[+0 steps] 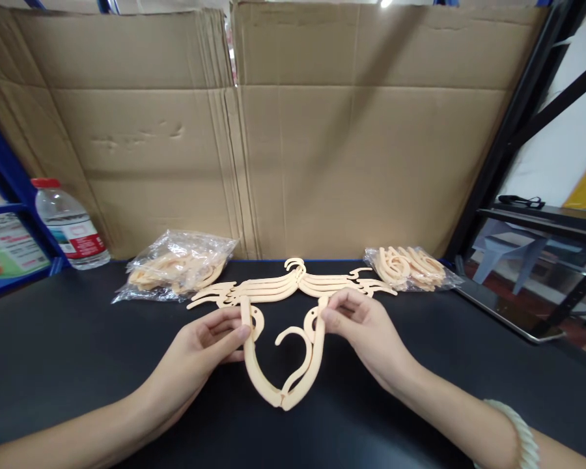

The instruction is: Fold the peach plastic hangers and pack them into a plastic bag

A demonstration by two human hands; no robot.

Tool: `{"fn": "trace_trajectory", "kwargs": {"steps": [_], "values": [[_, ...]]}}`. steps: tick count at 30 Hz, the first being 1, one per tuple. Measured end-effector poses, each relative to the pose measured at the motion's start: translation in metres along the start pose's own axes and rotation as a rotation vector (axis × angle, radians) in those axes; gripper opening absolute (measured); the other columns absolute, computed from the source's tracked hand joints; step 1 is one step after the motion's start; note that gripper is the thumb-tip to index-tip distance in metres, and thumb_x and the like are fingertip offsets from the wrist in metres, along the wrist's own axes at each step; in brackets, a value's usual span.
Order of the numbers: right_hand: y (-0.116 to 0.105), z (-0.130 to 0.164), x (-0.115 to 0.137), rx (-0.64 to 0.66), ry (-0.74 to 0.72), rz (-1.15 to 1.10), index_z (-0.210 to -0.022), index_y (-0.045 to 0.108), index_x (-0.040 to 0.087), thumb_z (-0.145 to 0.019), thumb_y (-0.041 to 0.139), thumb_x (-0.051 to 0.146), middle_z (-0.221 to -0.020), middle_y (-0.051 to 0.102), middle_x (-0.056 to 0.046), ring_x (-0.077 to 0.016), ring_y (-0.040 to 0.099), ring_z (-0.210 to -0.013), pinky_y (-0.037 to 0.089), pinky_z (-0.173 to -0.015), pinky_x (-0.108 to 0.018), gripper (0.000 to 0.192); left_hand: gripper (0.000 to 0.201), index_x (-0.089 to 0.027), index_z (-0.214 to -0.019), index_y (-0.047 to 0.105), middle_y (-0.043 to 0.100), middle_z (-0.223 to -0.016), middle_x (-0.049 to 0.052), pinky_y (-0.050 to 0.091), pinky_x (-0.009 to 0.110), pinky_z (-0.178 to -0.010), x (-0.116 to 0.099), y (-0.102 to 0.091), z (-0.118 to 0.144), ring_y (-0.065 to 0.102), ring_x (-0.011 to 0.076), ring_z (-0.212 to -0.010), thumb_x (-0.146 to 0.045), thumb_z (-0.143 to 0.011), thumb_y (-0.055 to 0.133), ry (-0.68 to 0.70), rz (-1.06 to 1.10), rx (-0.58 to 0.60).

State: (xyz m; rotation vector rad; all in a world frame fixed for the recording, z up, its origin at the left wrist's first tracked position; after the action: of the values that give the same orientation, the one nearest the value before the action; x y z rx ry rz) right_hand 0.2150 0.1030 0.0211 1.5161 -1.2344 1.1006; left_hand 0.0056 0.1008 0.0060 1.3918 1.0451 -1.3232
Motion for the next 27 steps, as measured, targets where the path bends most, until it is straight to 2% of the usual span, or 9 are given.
{"fn": "trace_trajectory", "kwargs": {"steps": [3,5,9,13,15,17,20,22,27], "values": [[0.035,0.011,-0.001,0.269,0.043,0.023,-0.092,0.064,0.018,-0.082,0.068,0.034,-0.091,0.066,-0.005,-0.0171,0.064,-0.086,0.054,-0.084,-0.036,0.02,0.033,-0.015,-0.095,0.066,0.068,-0.089,0.006,0.055,0.024,-0.069,-0.002,0.004,0.004,0.064,0.017,-0.082,-0.038,-0.073,0.075,0.014,0.0,0.01],[0.053,0.02,0.0,0.419,0.062,0.001,-0.108,0.063,0.019,-0.085,0.064,0.034,-0.101,0.066,-0.007,-0.0192,0.065,-0.095,0.052,-0.089,-0.04,0.027,0.032,-0.015,-0.096,0.066,0.069,-0.09,0.006,0.055,0.025,-0.07,-0.004,0.007,0.005,0.064,0.018,-0.083,-0.037,-0.074,0.074,0.031,0.001,0.025],[0.067,0.03,0.002,0.563,0.069,0.001,-0.116,0.064,0.022,-0.088,0.06,0.033,-0.128,0.054,-0.01,-0.0214,0.062,-0.104,0.053,-0.089,-0.041,0.03,0.032,-0.014,-0.097,0.066,0.068,-0.088,0.006,0.055,0.026,-0.069,-0.009,0.005,0.005,0.065,0.0182,-0.081,-0.036,-0.074,0.073,0.082,-0.017,0.009],[0.068,0.031,0.001,0.588,0.073,0.055,-0.123,0.06,0.029,-0.088,0.06,0.029,-0.138,0.047,-0.007,-0.0211,0.057,-0.114,0.047,-0.098,-0.042,0.035,0.038,-0.019,-0.102,0.059,0.064,-0.082,0.001,0.055,0.027,-0.064,-0.013,-0.004,0.004,0.063,0.0154,-0.072,-0.031,-0.071,0.076,0.139,0.023,-0.06],[0.066,0.031,0.003,0.572,0.057,0.093,-0.124,0.06,0.03,-0.088,0.06,0.028,-0.139,0.046,-0.006,-0.0215,0.053,-0.12,0.041,-0.104,-0.043,0.036,0.033,-0.02,-0.094,0.056,0.063,-0.08,-0.001,0.054,0.027,-0.065,-0.017,-0.004,0.006,0.062,0.0142,-0.07,-0.027,-0.069,0.077,0.183,0.028,-0.064],[0.067,0.033,0.005,0.579,0.051,0.105,-0.126,0.059,0.03,-0.088,0.06,0.029,-0.143,0.042,-0.007,-0.0227,0.05,-0.124,0.039,-0.106,-0.044,0.038,0.025,-0.019,-0.085,0.057,0.063,-0.083,0.001,0.054,0.027,-0.071,-0.02,0.002,0.008,0.062,0.0158,-0.077,-0.025,-0.07,0.076,0.223,-0.017,-0.025],[0.072,0.039,0.006,0.643,0.056,0.093,-0.129,0.055,0.031,-0.089,0.058,0.029,-0.145,0.039,-0.007,-0.0236,0.047,-0.126,0.039,-0.105,-0.044,0.04,0.014,-0.018,-0.082,0.061,0.063,-0.09,0.004,0.052,0.028,-0.076,-0.019,0.014,0.012,0.061,0.0192,-0.09,-0.025,-0.076,0.071,0.243,-0.119,0.08],[0.074,0.041,0.006,0.666,0.05,0.094,-0.13,0.054,0.031,-0.09,0.057,0.029,-0.145,0.039,-0.007,-0.0236,0.046,-0.128,0.04,-0.105,-0.044,0.04,0.01,-0.019,-0.083,0.062,0.062,-0.093,0.004,0.052,0.028,-0.076,-0.017,0.017,0.013,0.06,0.0188,-0.091,-0.026,-0.079,0.068,0.251,-0.152,0.115],[0.064,0.036,0.009,0.58,-0.006,0.168,-0.125,0.057,0.028,-0.091,0.054,0.031,-0.143,0.039,-0.009,-0.0235,0.048,-0.124,0.044,-0.101,-0.044,0.034,0.01,-0.018,-0.081,0.062,0.064,-0.088,0.003,0.051,0.027,-0.073,-0.017,0.007,0.009,0.061,0.018,-0.084,-0.026,-0.078,0.068,0.262,-0.156,0.033]]}}
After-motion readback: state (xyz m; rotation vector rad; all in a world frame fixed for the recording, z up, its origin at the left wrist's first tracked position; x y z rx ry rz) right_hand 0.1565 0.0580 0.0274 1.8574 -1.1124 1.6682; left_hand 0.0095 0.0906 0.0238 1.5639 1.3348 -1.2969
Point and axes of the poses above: each hand's wrist, its own z-axis away from the middle knuckle, its own y-axis out of the palm, x = y × z, the point moved 10 cm from there along -z, towards the middle knuckle
